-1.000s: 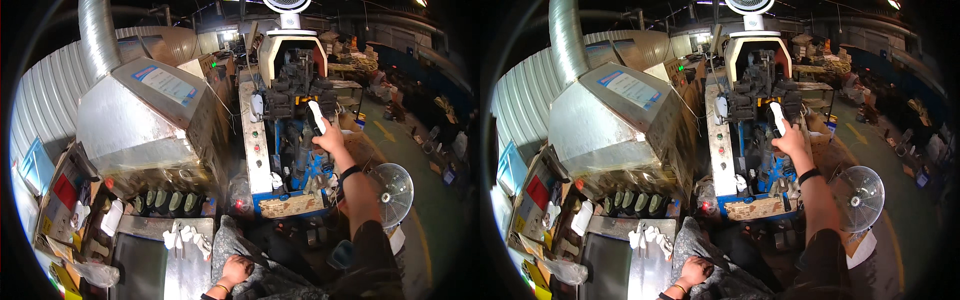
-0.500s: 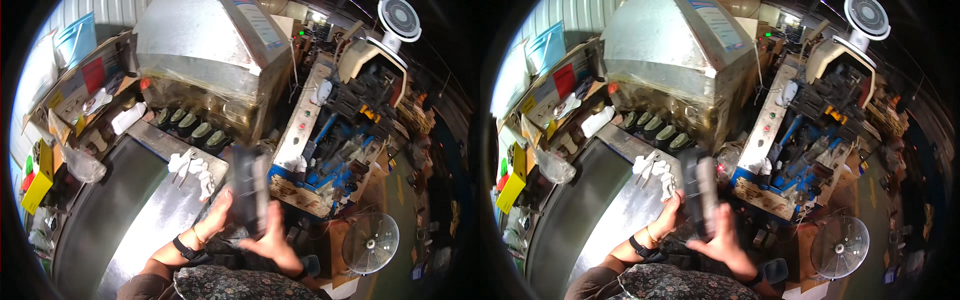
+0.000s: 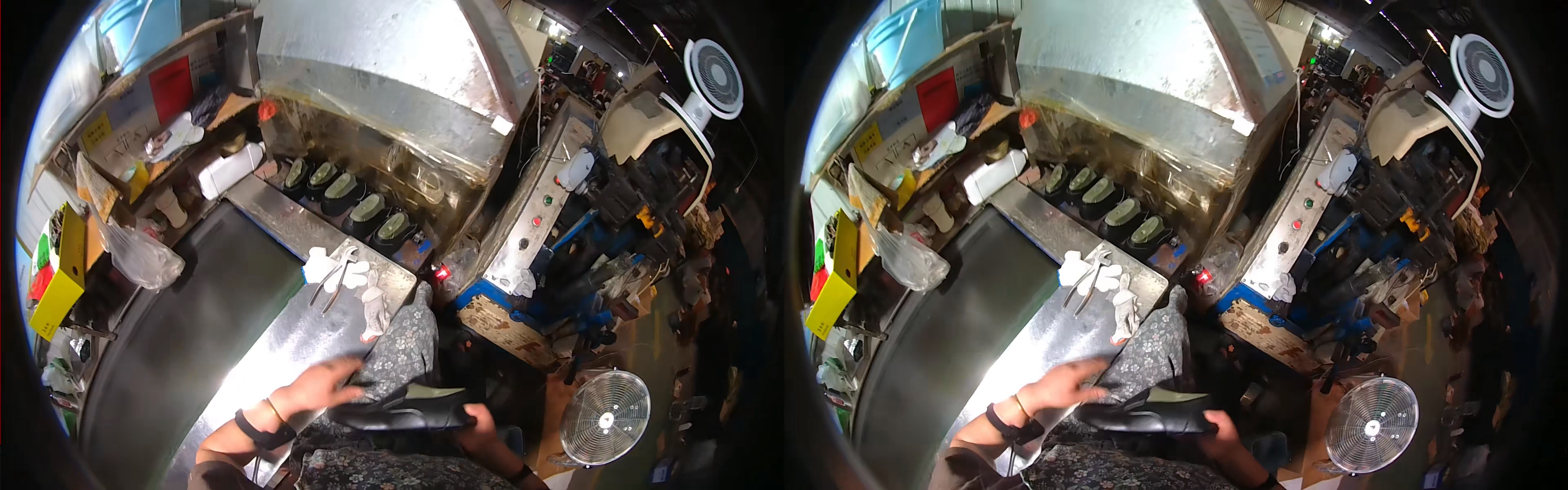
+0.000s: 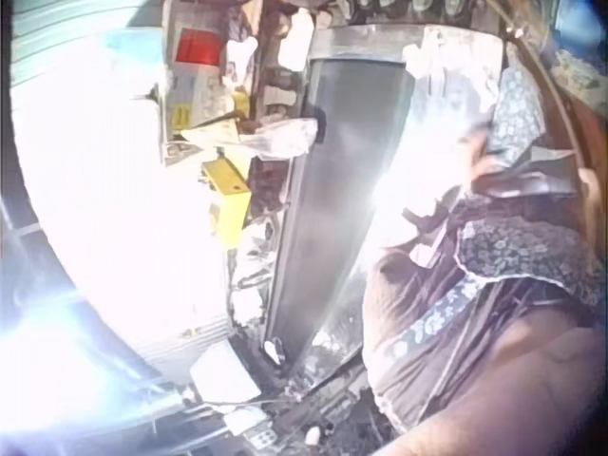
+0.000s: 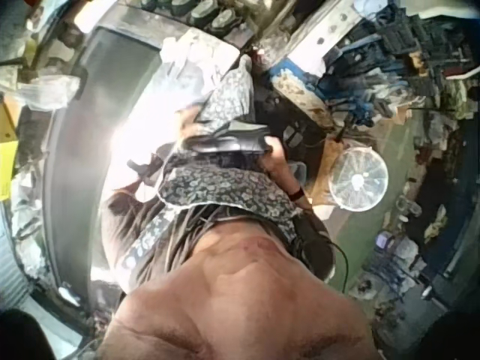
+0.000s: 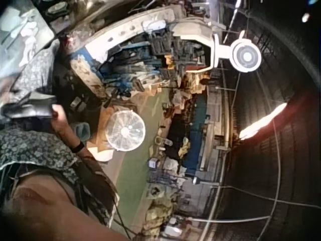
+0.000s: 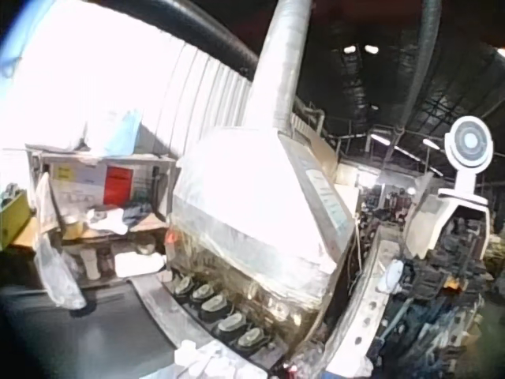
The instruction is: Operating an industrial machine to process and assemble shoe components.
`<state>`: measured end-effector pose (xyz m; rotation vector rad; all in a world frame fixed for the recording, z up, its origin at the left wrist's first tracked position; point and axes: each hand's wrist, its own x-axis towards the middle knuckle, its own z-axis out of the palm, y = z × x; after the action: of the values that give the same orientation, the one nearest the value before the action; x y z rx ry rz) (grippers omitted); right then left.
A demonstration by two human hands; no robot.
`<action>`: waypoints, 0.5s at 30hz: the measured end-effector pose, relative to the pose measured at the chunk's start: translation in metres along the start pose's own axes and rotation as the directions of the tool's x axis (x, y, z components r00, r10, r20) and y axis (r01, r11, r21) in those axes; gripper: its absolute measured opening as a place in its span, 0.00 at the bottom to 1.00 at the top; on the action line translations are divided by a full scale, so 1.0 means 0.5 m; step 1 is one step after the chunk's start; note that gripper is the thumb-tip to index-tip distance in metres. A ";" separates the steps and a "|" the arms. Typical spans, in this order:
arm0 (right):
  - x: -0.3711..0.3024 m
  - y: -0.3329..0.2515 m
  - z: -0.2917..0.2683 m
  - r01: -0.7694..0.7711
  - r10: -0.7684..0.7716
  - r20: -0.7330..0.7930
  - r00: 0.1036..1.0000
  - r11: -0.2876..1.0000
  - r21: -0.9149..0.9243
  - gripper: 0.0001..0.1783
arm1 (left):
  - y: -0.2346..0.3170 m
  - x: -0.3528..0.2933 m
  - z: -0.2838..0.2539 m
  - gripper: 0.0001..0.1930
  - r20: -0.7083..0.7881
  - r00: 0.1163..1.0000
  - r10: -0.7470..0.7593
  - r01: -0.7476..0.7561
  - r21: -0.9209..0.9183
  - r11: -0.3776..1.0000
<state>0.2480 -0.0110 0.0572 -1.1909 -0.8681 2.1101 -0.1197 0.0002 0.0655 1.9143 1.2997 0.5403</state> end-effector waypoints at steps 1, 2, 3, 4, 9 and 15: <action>0.001 0.014 -0.011 0.157 -0.167 0.002 0.986 0.922 -0.353 0.27 | -0.038 0.003 -0.009 0.35 -0.169 0.985 0.030 -0.008 0.132 0.991; 0.012 -0.020 0.005 0.123 -0.113 -0.071 0.991 0.979 0.160 0.29 | -0.078 0.012 -0.018 0.34 -0.235 0.972 0.022 0.025 0.196 0.980; 0.025 -0.048 0.023 0.094 -0.030 -0.110 0.993 0.766 0.636 0.30 | -0.112 0.023 -0.029 0.34 -0.298 0.955 0.018 0.063 0.261 0.963; 0.059 -0.042 -0.005 0.431 -0.434 -0.060 0.899 0.850 0.304 0.32 | -0.143 0.040 -0.040 0.33 -0.301 0.953 -0.029 0.107 0.246 0.963; 0.305 -0.193 -0.015 0.587 -0.588 -0.249 0.769 0.805 -0.089 0.25 | -0.243 0.175 -0.061 0.34 -0.333 0.942 -0.025 0.183 0.452 0.873; 0.682 -0.277 0.141 0.264 -0.685 -0.050 0.726 0.346 -0.900 0.47 | -0.267 0.198 -0.039 0.35 -0.368 0.929 -0.038 0.264 0.586 0.766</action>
<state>0.0539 0.3068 0.0135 -1.4810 -1.8796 0.7521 -0.1745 0.1252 -0.0317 2.2764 2.0483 0.3793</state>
